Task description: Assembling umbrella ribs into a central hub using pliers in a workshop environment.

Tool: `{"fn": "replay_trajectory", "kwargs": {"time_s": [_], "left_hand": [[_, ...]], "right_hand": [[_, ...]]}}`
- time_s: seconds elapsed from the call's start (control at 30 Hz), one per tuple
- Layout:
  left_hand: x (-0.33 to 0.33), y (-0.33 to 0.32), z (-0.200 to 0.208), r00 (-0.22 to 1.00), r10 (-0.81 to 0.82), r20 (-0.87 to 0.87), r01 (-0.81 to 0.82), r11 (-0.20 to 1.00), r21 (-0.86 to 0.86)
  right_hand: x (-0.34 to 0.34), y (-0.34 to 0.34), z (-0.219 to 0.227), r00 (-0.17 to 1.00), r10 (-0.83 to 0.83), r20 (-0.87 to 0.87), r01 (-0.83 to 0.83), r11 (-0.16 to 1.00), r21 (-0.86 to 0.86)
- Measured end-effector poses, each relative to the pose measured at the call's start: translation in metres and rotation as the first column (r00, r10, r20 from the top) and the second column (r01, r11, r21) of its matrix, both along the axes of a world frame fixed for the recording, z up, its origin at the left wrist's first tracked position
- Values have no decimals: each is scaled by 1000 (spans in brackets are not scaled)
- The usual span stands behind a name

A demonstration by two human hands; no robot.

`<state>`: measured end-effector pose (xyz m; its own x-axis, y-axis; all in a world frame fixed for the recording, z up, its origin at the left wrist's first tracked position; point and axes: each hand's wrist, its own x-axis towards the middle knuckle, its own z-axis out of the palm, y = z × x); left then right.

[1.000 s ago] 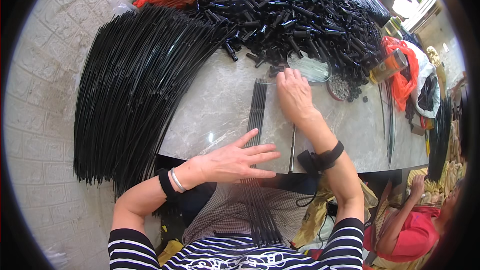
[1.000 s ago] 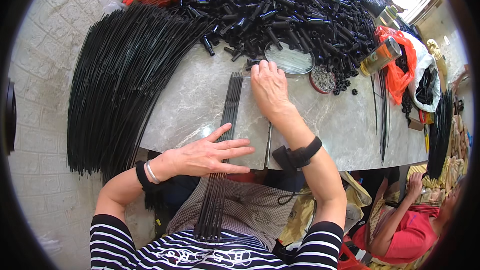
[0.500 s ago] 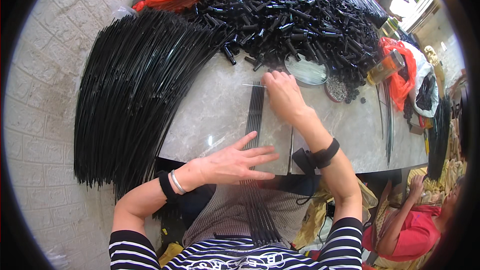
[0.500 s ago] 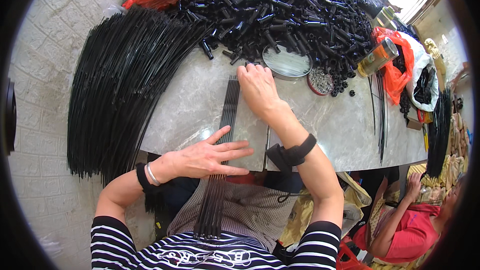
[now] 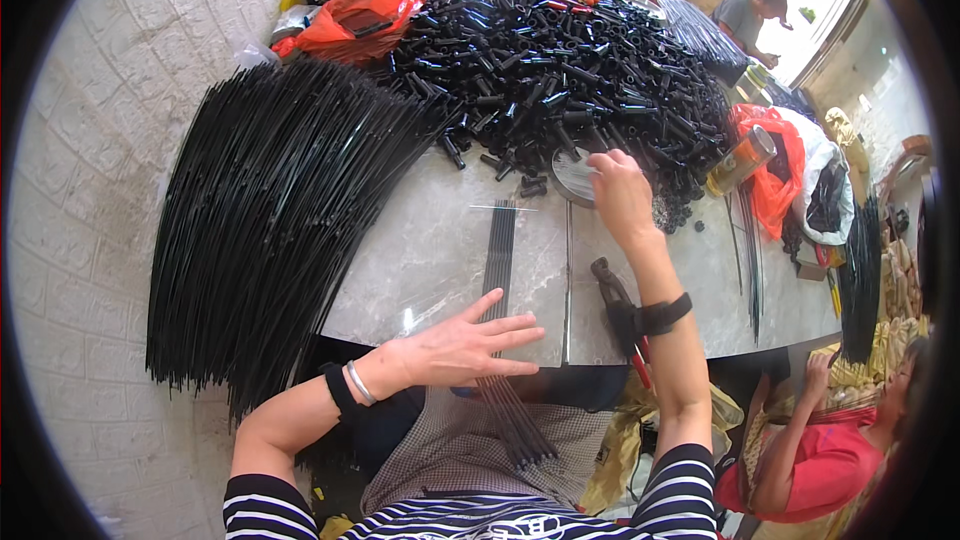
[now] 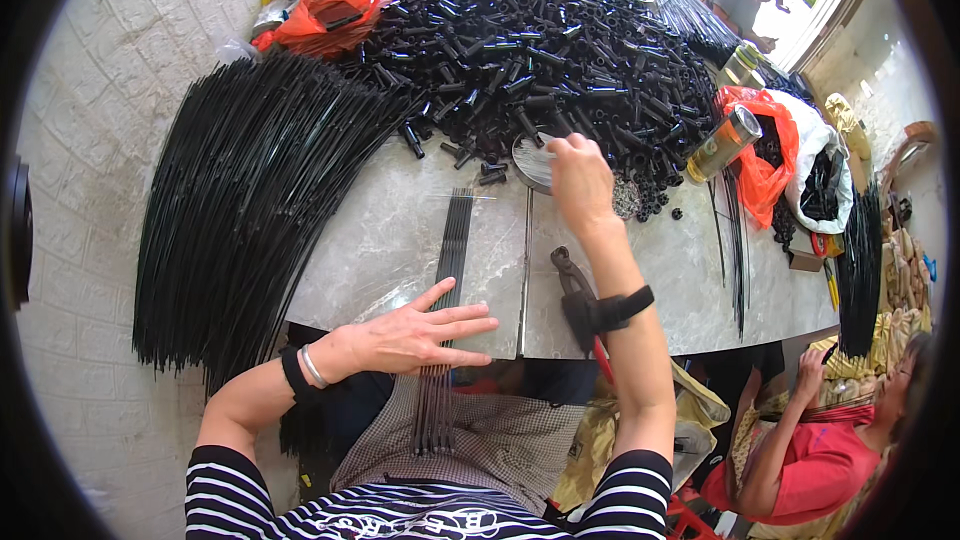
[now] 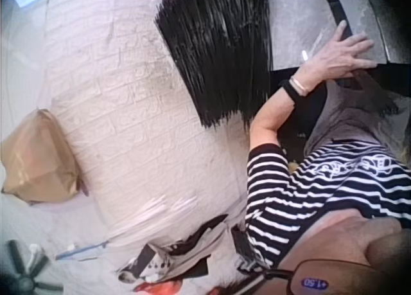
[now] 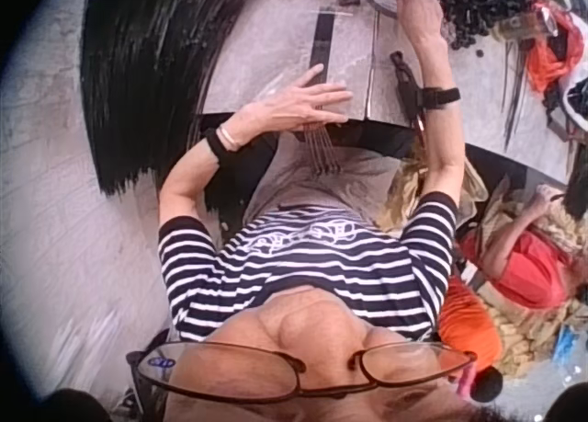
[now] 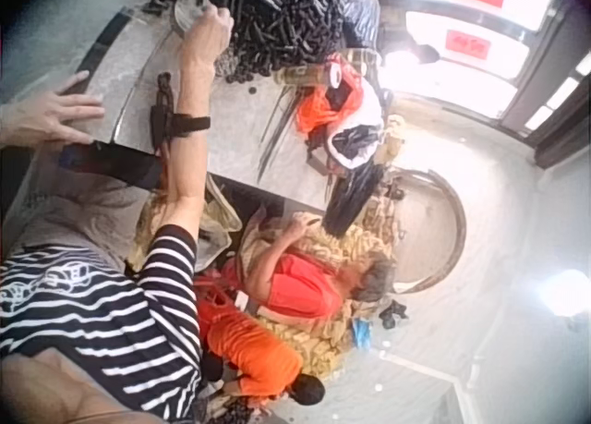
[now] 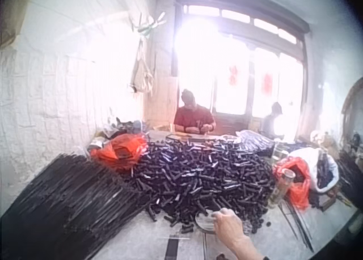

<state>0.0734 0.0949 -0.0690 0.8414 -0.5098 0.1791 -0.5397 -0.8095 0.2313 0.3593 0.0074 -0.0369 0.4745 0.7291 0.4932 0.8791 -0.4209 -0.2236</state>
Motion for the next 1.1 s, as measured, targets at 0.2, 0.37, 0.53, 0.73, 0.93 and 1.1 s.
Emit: {"fn": "replay_trajectory", "kwargs": {"time_s": [0.2, 0.37, 0.53, 0.73, 0.93, 1.1], "left_hand": [[2, -1, 3, 1000, -13, -11, 13, 1000, -1], [-4, 0, 4, 992, 6, -123, -8, 1000, -13], [-7, -1, 6, 990, 4, -139, -4, 1000, 4], [-9, 1, 2, 994, 5, -111, -6, 1000, -12], [-7, 1, 6, 994, -5, -113, -1, 999, -53], [-6, 1, 4, 999, -16, -28, 14, 999, -40]], "right_hand": [[24, -7, -19, 993, -72, 94, 90, 975, -205], [20, -7, -12, 996, -57, -68, 51, 994, -95], [33, -16, -7, 951, 33, -307, 17, 988, 156], [0, -10, 4, 887, 274, -373, -174, 944, 280], [-42, 3, -11, 959, 250, -134, -271, 948, -165], [-44, 6, -21, 977, 194, -88, -208, 960, -187]]}}
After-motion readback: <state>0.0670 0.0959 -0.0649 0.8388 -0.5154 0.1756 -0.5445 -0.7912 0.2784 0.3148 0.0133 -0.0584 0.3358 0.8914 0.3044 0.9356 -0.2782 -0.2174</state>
